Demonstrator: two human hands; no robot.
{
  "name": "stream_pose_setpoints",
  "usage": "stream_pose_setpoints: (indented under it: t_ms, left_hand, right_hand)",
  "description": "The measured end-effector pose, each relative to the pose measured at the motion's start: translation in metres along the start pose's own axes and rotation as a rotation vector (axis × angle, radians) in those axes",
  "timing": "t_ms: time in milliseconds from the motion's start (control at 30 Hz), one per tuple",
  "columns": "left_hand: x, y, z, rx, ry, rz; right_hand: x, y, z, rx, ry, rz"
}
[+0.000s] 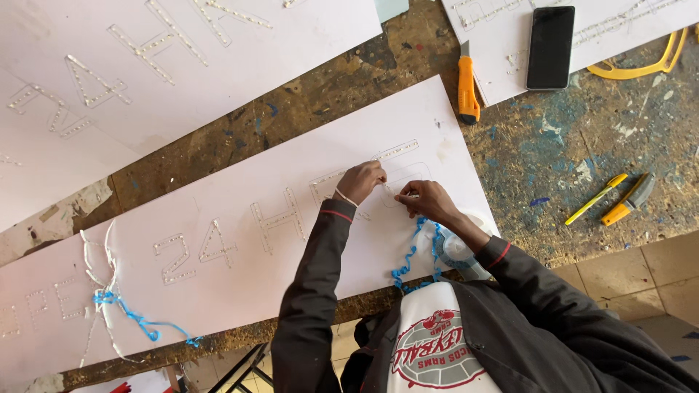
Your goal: The person applies a blue LED strip into pre-cut lettering on a white board by hand, using a cutter to trim the strip and pushing it into the grooves.
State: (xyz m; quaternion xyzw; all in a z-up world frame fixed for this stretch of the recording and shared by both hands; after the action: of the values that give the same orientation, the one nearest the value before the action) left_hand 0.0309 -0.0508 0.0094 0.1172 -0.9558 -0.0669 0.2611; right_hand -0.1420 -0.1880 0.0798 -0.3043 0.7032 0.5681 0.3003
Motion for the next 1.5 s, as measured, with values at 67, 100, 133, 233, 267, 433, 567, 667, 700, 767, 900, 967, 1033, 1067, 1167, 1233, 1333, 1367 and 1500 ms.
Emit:
stream_pose_setpoints:
  t_ms: [67,100,133,233,267,433,567,667,700,767,900,967,1033,1067,1167,1233,1333,1367,1500]
  left_hand:
    - [0.014,-0.004,-0.017,-0.030,-0.013,0.029]
    - [0.021,-0.008,-0.026,-0.062,-0.026,0.064]
    - [0.017,-0.013,-0.030,-0.065,-0.024,0.065]
    - [0.015,-0.013,-0.026,-0.152,0.059,0.101]
    - [0.015,-0.016,-0.027,-0.165,-0.018,0.133]
    - [-0.001,-0.014,-0.006,-0.164,-0.072,0.134]
    - [-0.025,-0.004,0.026,0.053,0.093,-0.088]
    - [-0.032,0.002,0.040,0.155,0.170,-0.226]
    - [-0.032,0.003,0.042,0.192,0.200,-0.293]
    - [-0.029,0.000,0.045,0.244,0.218,-0.344]
    - [-0.025,0.009,0.044,0.344,0.296,-0.436]
    - [-0.021,0.011,0.044,0.360,0.298,-0.459]
    - [-0.017,0.013,0.046,0.378,0.296,-0.481]
    - [-0.017,0.013,0.047,0.408,0.292,-0.496]
    - [-0.010,0.011,0.043,0.451,0.275,-0.530]
    - [-0.010,0.013,0.048,0.468,0.260,-0.559]
    - [-0.010,0.010,0.051,0.503,0.253,-0.616]
    - [-0.005,0.012,0.047,0.506,0.247,-0.639]
    - [0.018,0.031,0.025,0.749,0.363,-0.542]
  right_hand:
    - [0.000,0.003,0.002,-0.010,-0.008,-0.021]
    - [-0.001,0.004,0.001,-0.014,-0.019,-0.039]
    - [-0.002,0.005,0.001,-0.013,-0.021,-0.036]
    - [0.000,0.015,0.006,0.017,-0.036,-0.078]
    - [-0.001,0.014,0.002,0.017,-0.032,-0.082]
    - [0.001,0.011,-0.018,0.050,-0.092,-0.044]
    - [0.006,-0.008,-0.039,0.111,-0.118,-0.060]
    - [-0.002,-0.022,-0.048,0.122,-0.109,-0.047]
    - [-0.005,-0.026,-0.051,0.114,-0.097,-0.022]
    - [-0.009,-0.028,-0.053,0.112,-0.093,-0.013]
    - [-0.005,-0.038,-0.053,0.113,-0.094,0.018]
    - [0.000,-0.042,-0.052,0.122,-0.088,0.016]
    - [0.002,-0.044,-0.051,0.130,-0.083,0.010]
    - [0.001,-0.044,-0.051,0.141,-0.088,0.008]
    - [0.003,-0.046,-0.052,0.156,-0.097,0.002]
    - [0.006,-0.048,-0.049,0.153,-0.099,-0.004]
    - [0.004,-0.049,-0.049,0.167,-0.099,0.000]
    - [0.002,-0.049,-0.048,0.168,-0.075,-0.001]
    - [0.007,-0.050,-0.049,0.178,-0.120,0.009]
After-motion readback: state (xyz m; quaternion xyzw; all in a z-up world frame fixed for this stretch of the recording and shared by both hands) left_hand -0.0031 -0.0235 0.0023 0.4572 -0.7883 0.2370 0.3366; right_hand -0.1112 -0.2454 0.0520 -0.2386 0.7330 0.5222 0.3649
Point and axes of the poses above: each hand's wrist, its own y-axis away from the middle knuckle, its own z-axis out of the palm, x = y × z, the point moved 5 cm from there along -y, towards the middle knuckle, and after that the axes turned 7 degrees about z, right-handed, at the moved point
